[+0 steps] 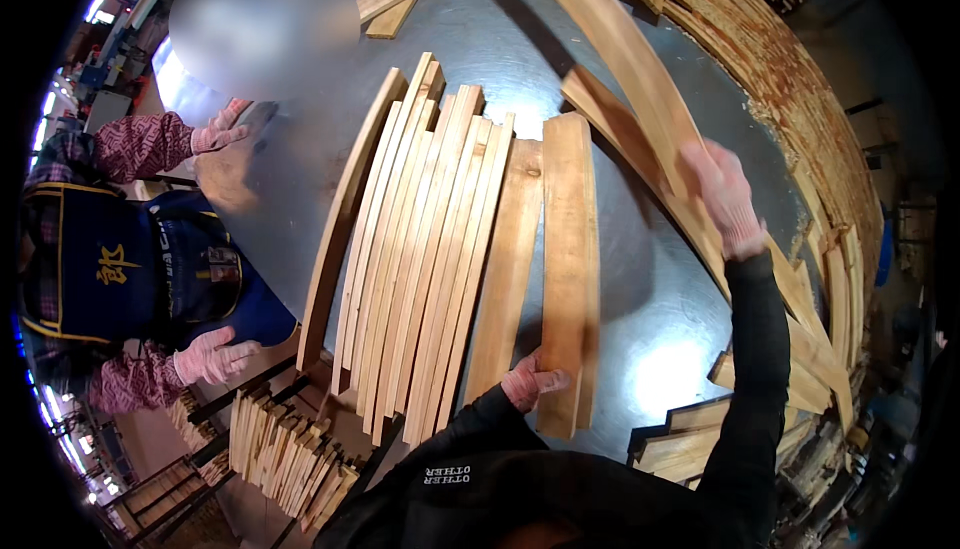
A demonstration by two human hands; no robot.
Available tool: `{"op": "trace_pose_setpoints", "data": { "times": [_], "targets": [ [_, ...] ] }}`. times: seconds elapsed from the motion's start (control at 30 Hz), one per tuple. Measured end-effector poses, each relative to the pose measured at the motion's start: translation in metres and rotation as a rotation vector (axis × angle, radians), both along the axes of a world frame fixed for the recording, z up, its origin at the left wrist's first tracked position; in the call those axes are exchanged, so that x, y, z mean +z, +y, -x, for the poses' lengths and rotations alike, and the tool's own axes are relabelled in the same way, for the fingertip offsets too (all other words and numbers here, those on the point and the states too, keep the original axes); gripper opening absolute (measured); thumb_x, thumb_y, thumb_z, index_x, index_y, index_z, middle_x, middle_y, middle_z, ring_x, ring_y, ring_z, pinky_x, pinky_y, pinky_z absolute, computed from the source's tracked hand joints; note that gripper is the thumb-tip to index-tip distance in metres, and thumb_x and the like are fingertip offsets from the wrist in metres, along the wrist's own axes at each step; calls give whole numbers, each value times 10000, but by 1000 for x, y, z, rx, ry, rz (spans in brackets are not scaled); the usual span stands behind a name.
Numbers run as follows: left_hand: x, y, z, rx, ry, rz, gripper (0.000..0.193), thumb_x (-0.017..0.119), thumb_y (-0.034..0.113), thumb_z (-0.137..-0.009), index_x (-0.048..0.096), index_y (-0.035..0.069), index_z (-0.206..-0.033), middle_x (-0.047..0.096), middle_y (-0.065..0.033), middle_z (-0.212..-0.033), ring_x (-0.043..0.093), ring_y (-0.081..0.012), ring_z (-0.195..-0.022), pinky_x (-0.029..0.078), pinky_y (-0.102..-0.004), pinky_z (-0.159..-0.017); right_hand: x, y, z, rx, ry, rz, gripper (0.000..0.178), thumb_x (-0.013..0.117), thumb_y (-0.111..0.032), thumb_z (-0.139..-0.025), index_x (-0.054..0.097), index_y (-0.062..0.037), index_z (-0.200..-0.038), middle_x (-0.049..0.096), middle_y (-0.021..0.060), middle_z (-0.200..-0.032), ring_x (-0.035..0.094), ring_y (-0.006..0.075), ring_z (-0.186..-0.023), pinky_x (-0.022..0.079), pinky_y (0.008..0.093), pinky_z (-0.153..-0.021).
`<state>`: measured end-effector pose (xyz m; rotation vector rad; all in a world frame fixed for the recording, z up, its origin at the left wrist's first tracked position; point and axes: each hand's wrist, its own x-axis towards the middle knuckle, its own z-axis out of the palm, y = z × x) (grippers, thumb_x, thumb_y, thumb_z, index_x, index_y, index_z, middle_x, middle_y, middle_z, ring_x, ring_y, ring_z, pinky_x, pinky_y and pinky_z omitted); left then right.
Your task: The person sorts wooden planks on a metal table, picking them up individually and placing them into a neat stack. The person wears pink gloves and handles the wood pieces one by one, organizing them into a pile.
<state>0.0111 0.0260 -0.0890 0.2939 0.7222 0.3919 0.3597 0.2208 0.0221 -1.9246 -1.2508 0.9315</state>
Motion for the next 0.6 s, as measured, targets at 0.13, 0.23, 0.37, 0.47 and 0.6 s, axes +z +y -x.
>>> {"op": "trace_pose_setpoints", "data": {
  "times": [0.13,0.23,0.37,0.47,0.6],
  "targets": [
    [14,17,-2,-79,57,-16,484,660,114,-846,521,36,-1304,638,-17,-1101,599,-119,-956,477,-278,-853,24,101,33,6,309,-163,541,537,-493,-934,535,-67,-1267,619,68,-1036,588,183,-950,484,310,-831],
    [23,9,-4,-43,73,-25,478,684,125,-846,525,29,-1288,640,-27,-1082,606,-133,-920,492,-284,-803,20,121,21,29,-408,-139,772,556,-610,-869,408,-59,-1390,586,145,-1204,563,297,-1127,451,368,-959],
    [17,10,7,-18,100,-2,453,657,64,-863,521,28,-1294,646,-49,-1115,613,-161,-1003,514,-318,-851,-34,15,29,306,-664,363,1018,677,-602,-752,235,-77,-1504,408,250,-1446,440,379,-1316,388,432,-1064],
    [-1,0,0,-40,67,-94,406,637,47,-889,540,51,-1283,651,-77,-1147,617,-206,-1071,514,-363,-923,-74,-67,22,172,-859,235,884,663,-512,-779,302,-79,-1460,528,197,-1298,509,365,-1207,431,442,-998],
    [28,-12,-1,-21,36,-93,382,619,248,-944,554,32,-1252,649,-112,-1138,622,-223,-1049,513,-394,-930,-36,-105,54,211,-602,599,933,713,-500,-739,297,-12,-1417,591,247,-1208,577,371,-1134,469,414,-957]
  ]
}}
